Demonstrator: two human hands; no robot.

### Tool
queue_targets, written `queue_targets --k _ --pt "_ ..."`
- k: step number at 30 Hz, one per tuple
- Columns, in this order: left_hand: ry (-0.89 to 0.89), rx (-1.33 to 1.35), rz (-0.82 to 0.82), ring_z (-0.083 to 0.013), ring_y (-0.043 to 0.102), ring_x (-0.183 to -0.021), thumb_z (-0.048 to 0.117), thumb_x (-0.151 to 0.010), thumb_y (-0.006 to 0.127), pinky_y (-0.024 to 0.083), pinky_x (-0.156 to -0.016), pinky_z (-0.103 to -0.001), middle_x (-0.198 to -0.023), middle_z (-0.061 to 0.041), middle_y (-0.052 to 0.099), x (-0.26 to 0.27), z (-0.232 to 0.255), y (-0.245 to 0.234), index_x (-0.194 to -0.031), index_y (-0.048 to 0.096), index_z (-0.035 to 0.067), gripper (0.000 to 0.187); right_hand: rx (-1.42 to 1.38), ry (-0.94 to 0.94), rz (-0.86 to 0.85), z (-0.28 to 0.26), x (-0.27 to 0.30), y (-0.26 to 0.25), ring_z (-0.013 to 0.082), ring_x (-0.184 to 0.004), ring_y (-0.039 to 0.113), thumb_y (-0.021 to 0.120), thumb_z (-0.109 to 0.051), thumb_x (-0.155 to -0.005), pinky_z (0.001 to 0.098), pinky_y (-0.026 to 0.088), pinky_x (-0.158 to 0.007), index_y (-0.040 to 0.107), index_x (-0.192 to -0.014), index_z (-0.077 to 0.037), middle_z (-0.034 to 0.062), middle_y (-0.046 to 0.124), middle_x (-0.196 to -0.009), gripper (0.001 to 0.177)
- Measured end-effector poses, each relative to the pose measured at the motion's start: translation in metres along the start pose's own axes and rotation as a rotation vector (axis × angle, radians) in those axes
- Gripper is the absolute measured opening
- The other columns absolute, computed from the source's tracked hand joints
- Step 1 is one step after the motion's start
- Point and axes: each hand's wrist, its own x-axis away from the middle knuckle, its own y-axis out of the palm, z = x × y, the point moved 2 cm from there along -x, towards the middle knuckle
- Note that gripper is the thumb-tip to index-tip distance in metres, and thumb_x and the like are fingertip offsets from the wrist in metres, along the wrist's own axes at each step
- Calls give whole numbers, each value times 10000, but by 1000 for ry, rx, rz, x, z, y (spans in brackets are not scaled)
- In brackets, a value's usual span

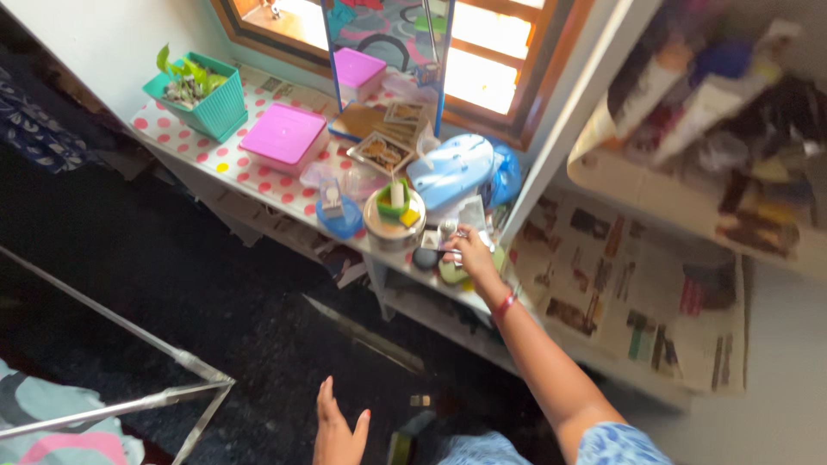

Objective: The person organizes various items on a cluttered shelf and a mirrored surface. They move containers, papers, and small objects, then open a small tin and handle its contents. Finally, they open a clear bag and sort colorful hair ties and bangles on the mirrored surface.

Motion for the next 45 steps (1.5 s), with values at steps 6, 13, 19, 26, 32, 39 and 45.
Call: queue_targets --k 6,13,19,26,32,39,45 --pt "-194 101 52 -346 692 -1120 182 -705 887 593 -953 -431 -1530 -255 360 -46 -21 33 -1625 153 145 1178 417 -173 433 -32 -130 -35 265 -891 673 715 -95 -832 350 649 -570 428 -1378 68 205 535 -1261 638" --pt "-97 199 286 -339 739 -968 81 -628 877 664 -760 -364 -1475 -305 426 -76 -12 63 -1575 253 69 1134 129 -26 494 -34 -185 -55 185 -762 634 735 -105 -815 281 518 -501 479 -1364 14 100 662 -1021 618" --pt "-100 163 206 -333 737 -986 60 -650 846 656 -792 -368 -1487 -330 391 -86 -19 75 -1583 210 45 1130 73 -140 394 -49 -172 -48 114 -712 569 763 -123 -898 229 437 -563 725 -1112 35 47 669 -895 269" --pt "-26 201 186 -331 732 -1006 77 -650 841 648 -774 -375 -1491 -331 391 -94 -26 90 -1580 217 52 1120 2 -312 244 -123 -115 1 51 -715 644 724 -108 -881 222 541 -596 696 -1155 -8 6 719 -936 293" --pt "-86 224 35 -293 774 -913 149 -668 899 640 -761 -394 -1515 -214 448 -113 -17 83 -1598 231 115 1146 435 -735 292 -180 18 28 101 -689 577 826 -100 -867 285 484 -616 697 -1159 16 65 613 -922 339" --pt "589 498 227 -367 610 -1221 217 -741 815 482 -1046 -472 -1464 -233 529 -140 32 67 -1569 302 -4 999 148 -445 -80 -187 191 36 107 -699 603 801 -75 -826 267 470 -611 694 -1180 8 48 640 -866 379" --pt "716 680 77 -358 616 -1214 419 -804 739 516 -1033 -465 -1450 -235 521 -127 51 66 -1519 394 -8 902 -80 -282 -329 -168 312 58 90 -1023 632 767 -158 -905 246 520 -902 641 -1265 31 15 655 -1117 426"
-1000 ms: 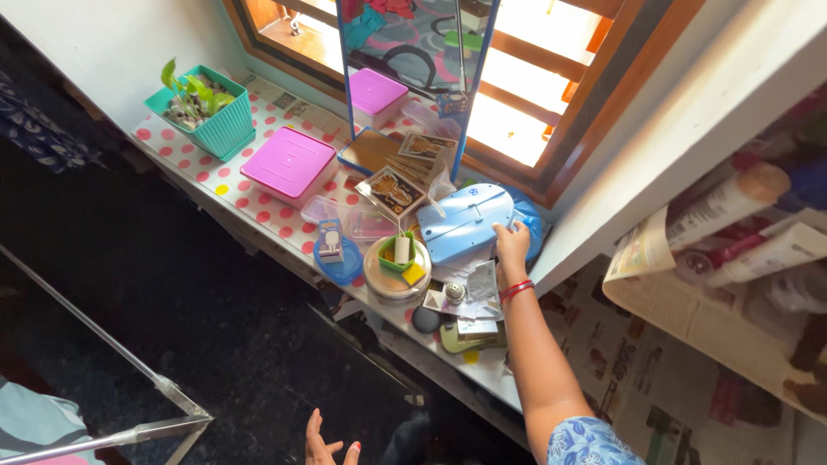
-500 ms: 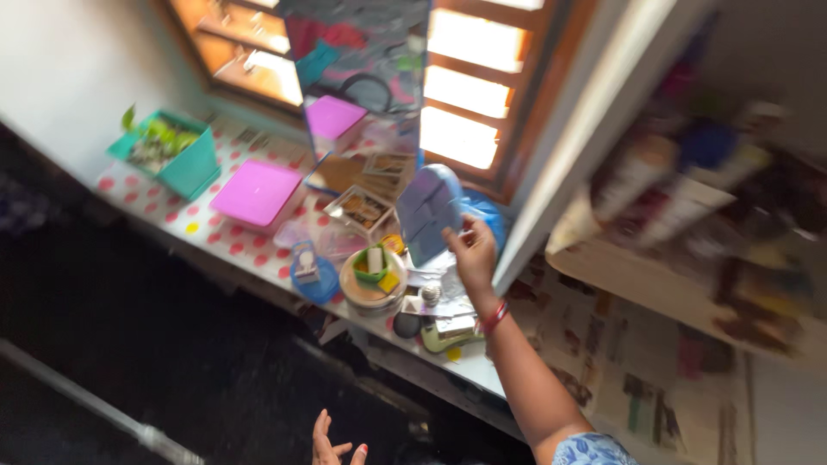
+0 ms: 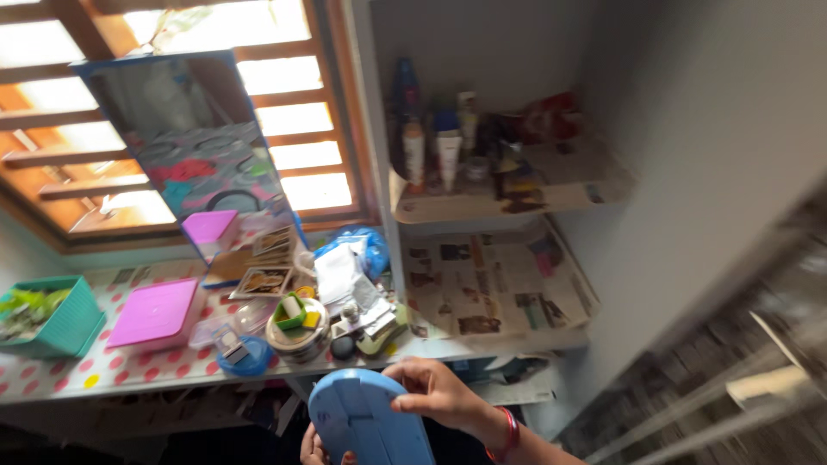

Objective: The person organizes various items on a cluttered shelf and a mirrored surface. They move containers, papers, and small objects, then open a small tin and handle its contents. Finally, they open a clear bag and sort colorful hair ties and bangles on the mirrored surface.

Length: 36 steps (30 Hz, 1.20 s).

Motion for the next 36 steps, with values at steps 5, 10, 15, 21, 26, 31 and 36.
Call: queue_targets --k 5,10,15,21,26,31,36 --pt "-292 378 -200 -363 637 -1179 489 -817 715 538 -996 -465 -1417 -255 535 0 12 18 -1506 411 -13 904 139 7 22 -33 53 27 83 -1059 613 795 -246 -940 241 502 -932 642 -1312 26 3 592 -1135 486" --pt "-460 590 -308 -367 657 -1144 558 -830 690 559 -958 -466 -1384 -276 548 11 29 42 -1492 428 -18 915 534 128 17 -68 93 29 105 -878 613 799 -224 -869 262 522 -775 683 -1265 -15 26 599 -1062 462" --pt "-500 648 -311 -372 677 -1110 627 -844 665 580 -921 -467 -1351 -297 562 18 43 62 -1478 445 -24 935 666 171 70 -81 111 20 126 -831 653 809 -220 -870 282 541 -736 739 -1145 -1 65 704 -974 359" --pt "-208 342 -243 -326 595 -1235 694 -867 587 521 -949 -435 -1483 -223 454 1 51 133 -1542 397 22 972 709 -53 338 -97 126 -43 146 -788 741 780 -213 -937 286 632 -704 720 -977 1 74 753 -876 226" --pt "-84 66 -365 -320 511 -1298 566 -888 617 493 -920 -406 -1555 -185 340 11 61 157 -1468 488 71 773 807 -432 784 -158 119 -131 150 -844 738 730 -234 -953 286 624 -736 737 -1056 -23 88 779 -938 235" --pt "-21 -150 -358 -269 633 -1083 569 -710 731 531 -830 -385 -1577 -237 273 24 38 184 -1358 592 121 800 1209 -513 1154 -231 64 -228 128 -843 741 736 -284 -986 263 572 -714 734 -1140 -25 53 773 -927 302" --pt "28 -276 -351 -292 616 -1117 571 -670 768 516 -903 -425 -1564 -243 279 30 9 199 -1338 605 117 824 1282 -606 1237 -256 5 -307 201 -810 755 780 -148 -919 329 561 -703 722 -1102 25 131 765 -921 258"
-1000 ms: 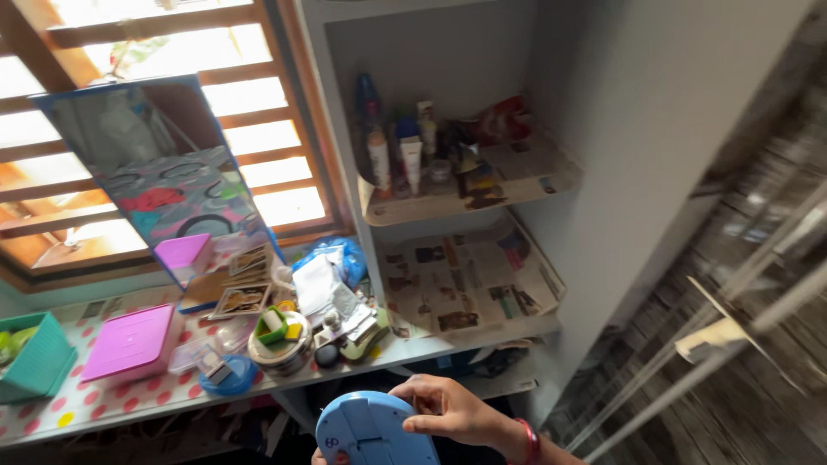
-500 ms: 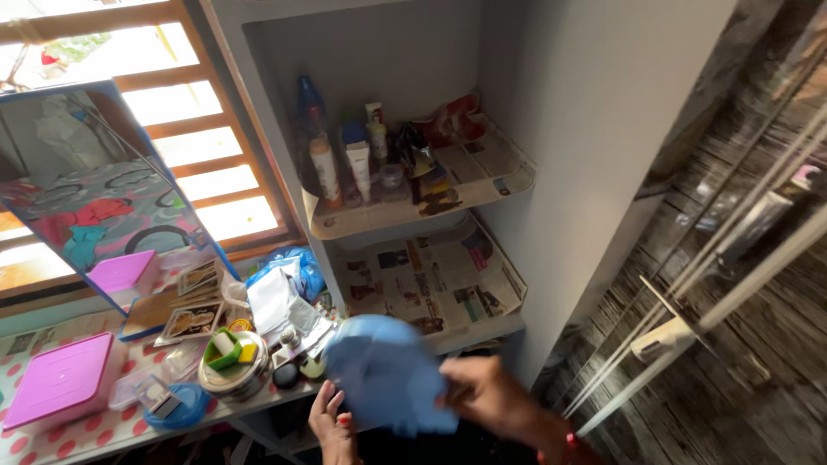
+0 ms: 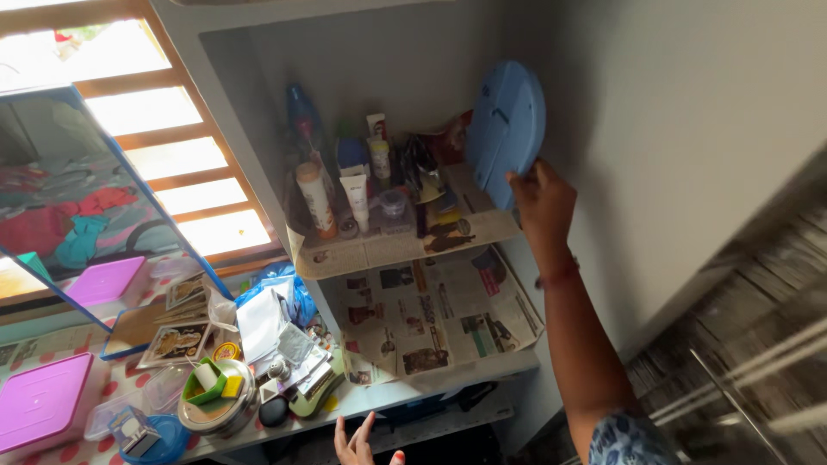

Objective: The person organizes various items on a cluttered shelf and a mirrored surface. They move containers, papers, and small objects, then open a small tin and handle its contents. Finally, they open a clear bag and sort colorful hair ties and bangles on the mirrored surface.

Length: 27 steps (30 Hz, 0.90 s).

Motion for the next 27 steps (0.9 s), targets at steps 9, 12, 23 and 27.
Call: queue_targets --k 9,12,23,27 --pt "-134 34 -23 -341 527 -1233 445 -666 803 445 -1021 -495 -1611 -249 178 5 2 6 -1348 606 71 802 158 104 -38 86 -28 65 327 -759 726 762 -197 -934 421 541 -698 748 -1041 21 209 739 -871 243" --pt "-97 29 -59 -331 525 -1223 398 -664 827 438 -1026 -489 -1609 -258 143 1 13 -1 -1368 569 68 819 167 114 -39 102 -35 74 338 -761 727 770 -191 -911 432 543 -695 747 -1101 11 212 741 -895 279" --pt "-209 16 -125 -323 497 -1249 337 -706 848 405 -1029 -469 -1625 -237 88 -4 54 -24 -1399 532 71 808 216 33 -17 118 -46 82 423 -934 704 783 -180 -920 473 540 -819 705 -1160 38 253 731 -1041 334" --pt "-274 32 -151 -320 508 -1248 339 -726 826 446 -994 -469 -1635 -224 64 -1 59 -34 -1440 505 101 818 226 34 -26 114 -47 82 424 -969 707 748 -165 -977 474 541 -861 699 -1197 26 258 725 -1078 295"
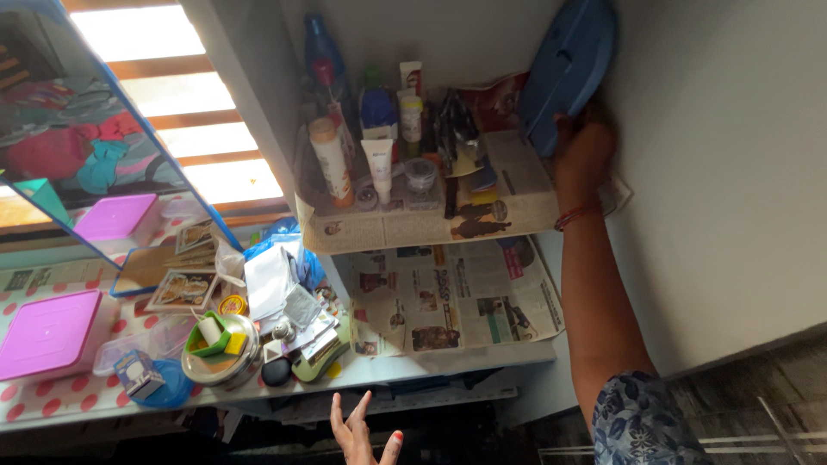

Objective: The person organizes various items on a cluttered shelf and a mirrored surface. They move containers, papers, and small objects, then open a small tin and handle its contents. Finally, they open a clear bag and sort colorful hair ties and bangles on the mirrored surface.

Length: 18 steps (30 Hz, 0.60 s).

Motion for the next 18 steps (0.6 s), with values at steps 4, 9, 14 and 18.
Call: queue_targets --k 4,9,14,18 --pt "-123 -13 -125 -349 443 -1348 319 -770 810 415 -1054 -502 -1631 -223 2 5 -1 -10 -1491 469 129 820 37 -91 -7 -19 6 -23 441 -987 685 734 -192 -1030 485 525 -855 726 -1182 18 258 721 -1101 259" --pt "-31 118 -104 -385 408 -1379 228 -800 788 359 -1115 -527 -1628 -253 -2 13 20 -20 -1451 482 95 731 -309 -132 23 -57 81 -61 267 -1019 690 561 -255 -1161 364 549 -857 590 -1243 78 175 681 -1113 344" --pt "-21 138 -68 -398 374 -1414 185 -836 760 358 -1133 -512 -1653 -233 22 13 60 -34 -1435 500 85 660 -1302 109 -473 -109 249 -27 162 -982 697 554 -216 -1118 362 593 -890 674 -1062 -100 100 714 -1174 177" --pt "37 41 28 -435 333 -1426 216 -840 763 291 -1145 -526 -1641 -264 100 7 95 -48 -1459 467 51 706 -1298 681 -1123 -141 386 11 236 -1031 724 504 -163 -999 394 602 -883 621 -1227 -34 129 685 -1174 288"
